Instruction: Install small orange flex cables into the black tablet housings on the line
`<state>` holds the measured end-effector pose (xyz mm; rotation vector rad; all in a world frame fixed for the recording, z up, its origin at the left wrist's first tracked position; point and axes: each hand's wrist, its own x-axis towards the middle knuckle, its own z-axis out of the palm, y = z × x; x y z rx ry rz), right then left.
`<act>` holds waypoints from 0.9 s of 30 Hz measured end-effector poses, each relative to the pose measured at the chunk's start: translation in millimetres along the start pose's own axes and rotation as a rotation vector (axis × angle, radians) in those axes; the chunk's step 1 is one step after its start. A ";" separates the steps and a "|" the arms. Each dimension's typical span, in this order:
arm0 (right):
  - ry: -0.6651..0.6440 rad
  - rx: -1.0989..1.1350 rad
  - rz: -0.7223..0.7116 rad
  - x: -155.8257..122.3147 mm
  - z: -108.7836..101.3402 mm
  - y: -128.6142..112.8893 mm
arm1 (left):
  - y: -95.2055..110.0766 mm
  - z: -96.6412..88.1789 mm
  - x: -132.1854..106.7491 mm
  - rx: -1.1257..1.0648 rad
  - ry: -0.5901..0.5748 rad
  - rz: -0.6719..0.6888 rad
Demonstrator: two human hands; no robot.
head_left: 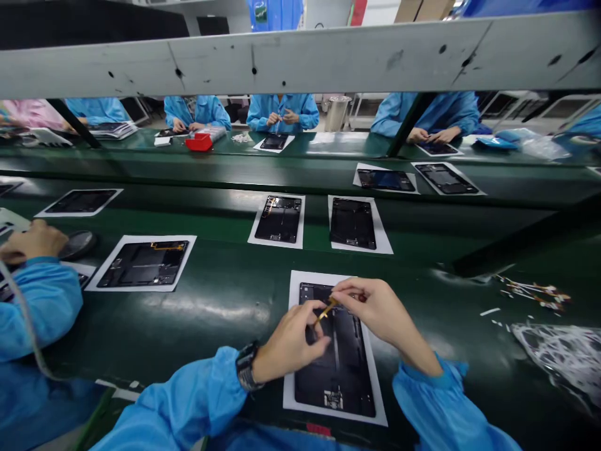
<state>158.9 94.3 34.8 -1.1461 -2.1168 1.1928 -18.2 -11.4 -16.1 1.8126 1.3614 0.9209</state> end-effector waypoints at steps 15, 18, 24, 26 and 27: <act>-0.210 -0.239 0.048 80.2 62.1 55.8 | -50.2 6.9 -12.1 0.857 0.151 0.269; -0.241 -0.294 0.094 91.1 63.5 57.0 | -51.2 9.0 -10.6 0.853 0.154 0.302; -0.303 -0.461 0.148 103.7 59.6 55.7 | -54.7 7.8 -11.8 0.818 0.186 0.377; -0.277 -0.552 0.155 102.0 57.9 53.1 | -55.9 7.4 -12.7 0.793 0.161 0.397; -0.264 -0.597 0.152 99.9 57.4 51.4 | -56.6 7.3 -13.1 0.781 0.146 0.401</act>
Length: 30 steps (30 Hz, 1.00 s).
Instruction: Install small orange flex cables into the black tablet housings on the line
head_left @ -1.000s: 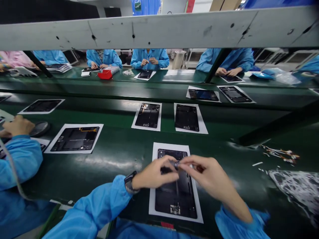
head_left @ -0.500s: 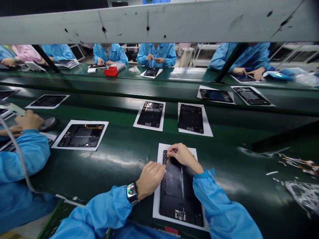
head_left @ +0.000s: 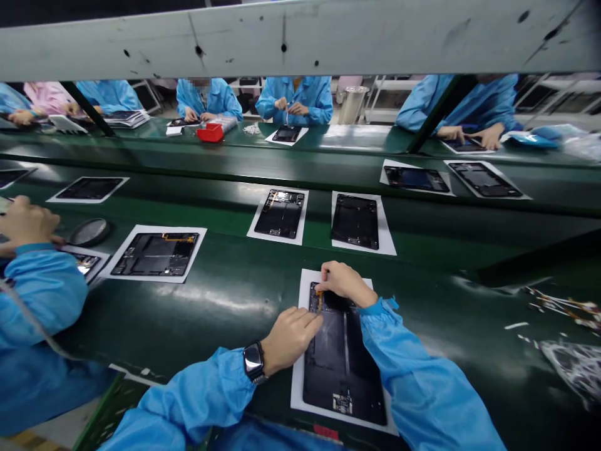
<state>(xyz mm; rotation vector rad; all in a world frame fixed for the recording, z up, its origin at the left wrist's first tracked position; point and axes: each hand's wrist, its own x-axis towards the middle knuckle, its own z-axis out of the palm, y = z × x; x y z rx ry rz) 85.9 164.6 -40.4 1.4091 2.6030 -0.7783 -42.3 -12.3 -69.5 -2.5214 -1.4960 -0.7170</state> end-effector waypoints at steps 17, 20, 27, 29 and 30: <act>0.285 -0.354 -0.170 -40.0 20.9 -0.9 | -1.5 2.6 -1.5 -0.026 0.055 -0.016; 0.283 -0.290 -0.188 -38.2 22.7 6.8 | -1.2 6.4 -3.7 -0.039 0.086 0.007; 0.250 -0.138 -0.184 -29.3 20.3 15.8 | 4.1 7.6 -3.8 0.012 -0.003 0.078; 0.255 -0.125 -0.183 -28.3 21.4 17.5 | 4.8 7.4 -3.6 0.024 -0.020 0.080; 0.258 -0.121 -0.184 -28.1 22.0 18.2 | 4.9 7.4 -3.7 0.026 -0.025 0.080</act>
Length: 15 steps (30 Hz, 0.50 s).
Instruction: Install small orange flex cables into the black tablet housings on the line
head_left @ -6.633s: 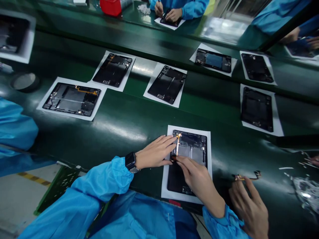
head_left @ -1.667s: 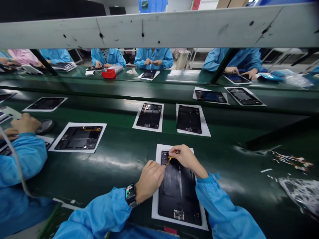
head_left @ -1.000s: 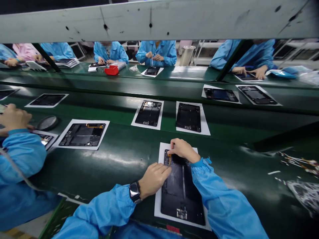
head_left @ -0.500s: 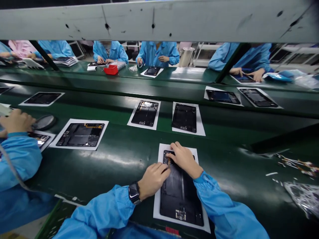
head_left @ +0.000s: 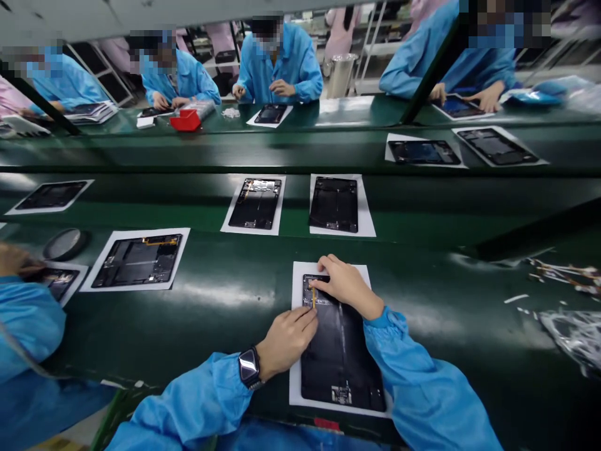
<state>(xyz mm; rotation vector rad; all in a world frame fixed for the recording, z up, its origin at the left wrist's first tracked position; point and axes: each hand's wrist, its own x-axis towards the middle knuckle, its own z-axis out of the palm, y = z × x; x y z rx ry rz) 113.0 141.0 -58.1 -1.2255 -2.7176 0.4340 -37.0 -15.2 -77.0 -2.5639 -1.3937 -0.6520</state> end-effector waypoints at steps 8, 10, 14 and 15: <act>0.004 -0.005 0.002 -1.9 -1.4 0.9 | 0.3 -1.4 1.1 0.034 -0.048 0.019; 0.001 -0.009 0.006 -2.1 -2.5 0.2 | 0.1 -2.1 1.8 0.022 -0.047 0.020; -0.005 -0.013 0.014 -2.3 -3.8 -0.4 | -0.1 -1.9 2.1 0.016 -0.063 0.018; -0.009 -0.014 0.016 -2.4 -3.8 -0.2 | -0.2 -1.6 1.9 0.016 -0.066 0.016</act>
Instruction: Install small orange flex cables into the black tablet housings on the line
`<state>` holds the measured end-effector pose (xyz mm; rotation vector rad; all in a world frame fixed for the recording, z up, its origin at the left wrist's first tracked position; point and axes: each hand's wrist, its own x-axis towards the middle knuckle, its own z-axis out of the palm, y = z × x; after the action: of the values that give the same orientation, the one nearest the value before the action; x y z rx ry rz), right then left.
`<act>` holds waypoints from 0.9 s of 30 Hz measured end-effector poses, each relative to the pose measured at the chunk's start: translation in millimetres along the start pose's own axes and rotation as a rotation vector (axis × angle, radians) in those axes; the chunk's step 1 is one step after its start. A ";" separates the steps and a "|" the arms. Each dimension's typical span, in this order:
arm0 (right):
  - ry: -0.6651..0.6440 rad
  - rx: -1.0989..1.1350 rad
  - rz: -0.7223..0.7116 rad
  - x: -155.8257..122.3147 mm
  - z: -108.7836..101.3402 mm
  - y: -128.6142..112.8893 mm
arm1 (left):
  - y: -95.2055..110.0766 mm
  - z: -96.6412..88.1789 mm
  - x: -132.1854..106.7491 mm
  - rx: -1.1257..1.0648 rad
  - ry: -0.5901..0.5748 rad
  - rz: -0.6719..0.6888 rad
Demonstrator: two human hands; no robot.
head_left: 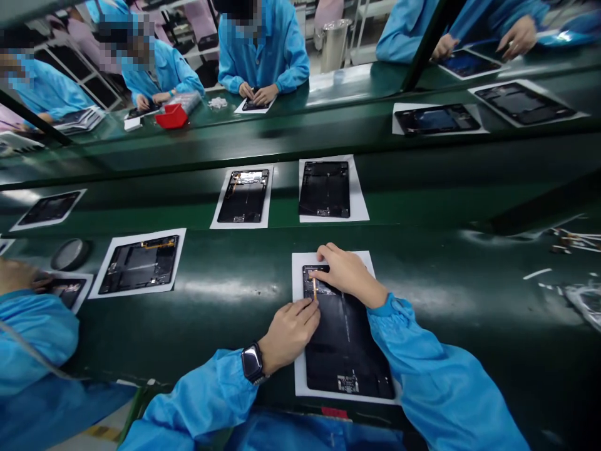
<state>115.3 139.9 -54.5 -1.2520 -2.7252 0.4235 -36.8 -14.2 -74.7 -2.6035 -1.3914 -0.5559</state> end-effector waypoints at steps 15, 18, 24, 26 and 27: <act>-0.062 0.083 0.056 -12.3 -27.2 -4.4 | -9.4 -11.6 5.9 -0.181 -0.076 -0.032; -0.120 0.193 0.006 -20.0 -39.7 -1.7 | -17.2 -15.2 5.4 -0.195 -0.144 0.000; -0.195 0.522 0.144 -48.0 -41.0 -4.9 | -19.9 -21.2 4.3 -0.175 -0.234 0.078; -0.190 0.619 0.238 -64.9 -33.4 -6.9 | -20.4 -22.9 3.4 -0.198 -0.231 0.091; -0.173 0.635 0.273 -74.2 -28.9 -8.2 | -21.3 -23.3 2.6 -0.225 -0.219 0.094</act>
<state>164.1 84.5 -23.4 -1.4231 -2.2295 1.3481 -59.0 -6.9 -53.4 -2.9700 -1.3237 -0.4493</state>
